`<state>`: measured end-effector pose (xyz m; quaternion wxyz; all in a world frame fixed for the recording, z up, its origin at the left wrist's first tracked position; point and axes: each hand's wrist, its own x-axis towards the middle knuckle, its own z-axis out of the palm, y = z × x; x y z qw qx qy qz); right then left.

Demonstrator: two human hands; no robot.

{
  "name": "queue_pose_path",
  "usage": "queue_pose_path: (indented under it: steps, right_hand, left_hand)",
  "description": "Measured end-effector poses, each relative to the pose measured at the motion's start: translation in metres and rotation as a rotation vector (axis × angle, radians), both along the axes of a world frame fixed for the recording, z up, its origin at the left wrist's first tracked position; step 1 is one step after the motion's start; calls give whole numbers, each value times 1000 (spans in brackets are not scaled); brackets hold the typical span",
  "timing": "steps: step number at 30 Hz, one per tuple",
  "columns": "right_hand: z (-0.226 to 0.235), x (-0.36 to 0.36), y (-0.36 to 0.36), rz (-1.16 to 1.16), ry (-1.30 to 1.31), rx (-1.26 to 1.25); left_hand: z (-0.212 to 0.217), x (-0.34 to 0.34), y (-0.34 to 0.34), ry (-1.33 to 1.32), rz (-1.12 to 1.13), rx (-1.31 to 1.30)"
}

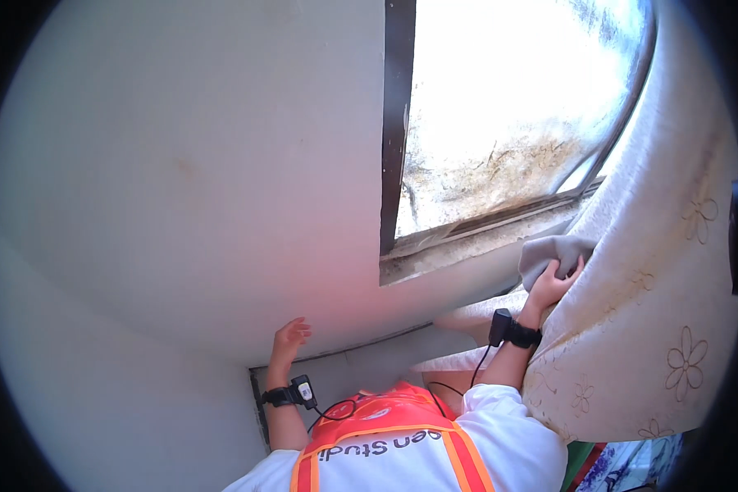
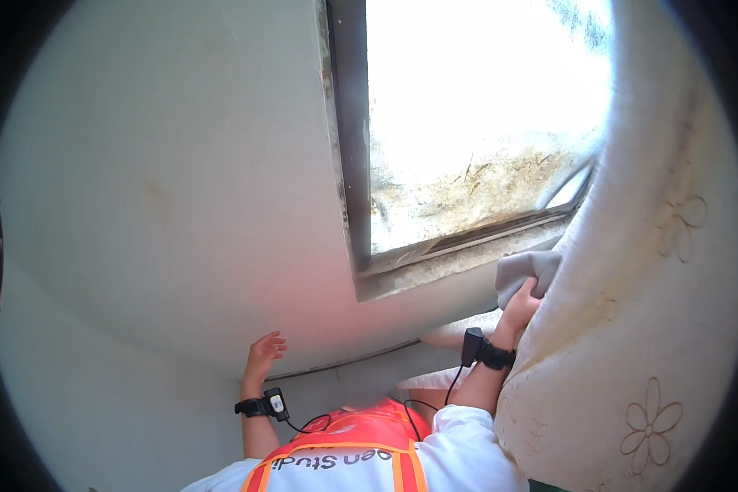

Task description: Cleaning a green chair, a wall, and a large round dining table using a cloth.

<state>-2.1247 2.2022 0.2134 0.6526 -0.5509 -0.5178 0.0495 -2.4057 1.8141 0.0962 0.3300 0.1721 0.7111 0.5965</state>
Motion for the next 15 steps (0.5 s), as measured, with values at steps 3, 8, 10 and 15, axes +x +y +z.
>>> queue_pose_path:
  steps: [3,8,10,15]
  right_hand:
    - [-29,-2,-7,69,76,26]
    - [-36,-88,-132,861,3,-447]
    - [-82,-107,-163,1175,-329,24]
    - [-89,-126,-188,1181,-488,70]
  left_hand:
    - [0,5,5,30,-25,53]
    - [-2,3,9,16,-84,65]
    - [-6,1,15,51,-136,81]
    - [0,-1,13,86,-116,143]
